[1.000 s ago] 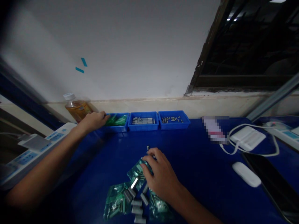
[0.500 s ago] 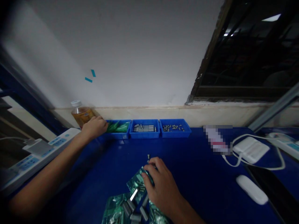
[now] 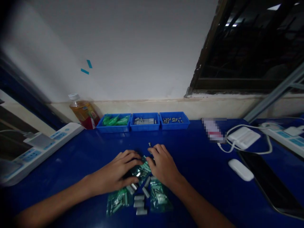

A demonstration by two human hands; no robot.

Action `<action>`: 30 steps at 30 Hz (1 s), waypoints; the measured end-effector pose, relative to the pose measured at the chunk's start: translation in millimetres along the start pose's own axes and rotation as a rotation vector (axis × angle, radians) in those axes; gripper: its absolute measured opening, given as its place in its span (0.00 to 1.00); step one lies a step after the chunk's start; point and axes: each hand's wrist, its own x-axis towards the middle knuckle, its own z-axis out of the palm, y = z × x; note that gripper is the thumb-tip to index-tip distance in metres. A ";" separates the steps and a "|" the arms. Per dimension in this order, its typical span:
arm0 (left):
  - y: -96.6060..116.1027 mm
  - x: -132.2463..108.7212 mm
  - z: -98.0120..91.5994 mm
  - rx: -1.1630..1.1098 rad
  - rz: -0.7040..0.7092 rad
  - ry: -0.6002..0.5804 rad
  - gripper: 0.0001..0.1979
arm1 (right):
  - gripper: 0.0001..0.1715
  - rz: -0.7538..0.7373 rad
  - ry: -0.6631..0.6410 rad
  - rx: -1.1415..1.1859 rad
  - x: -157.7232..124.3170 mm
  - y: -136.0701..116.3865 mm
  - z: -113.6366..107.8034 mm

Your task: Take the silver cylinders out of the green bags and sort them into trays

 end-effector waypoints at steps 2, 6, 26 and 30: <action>-4.8 3.2 -0.6 0.035 -0.033 0.018 0.13 | 0.10 0.013 -0.001 0.001 0.9 -0.5 0.2; -14.5 9.3 -4.9 0.127 -0.073 0.040 0.10 | 0.05 0.011 0.014 -0.004 2.4 -0.8 0.7; -25.1 16.0 -11.0 -0.102 -0.018 0.227 0.15 | 0.07 0.085 0.205 0.297 8.0 -21.6 -3.8; -18.3 32.2 -9.1 -0.175 0.107 0.278 0.10 | 0.06 0.209 0.180 0.490 6.6 -34.5 -5.3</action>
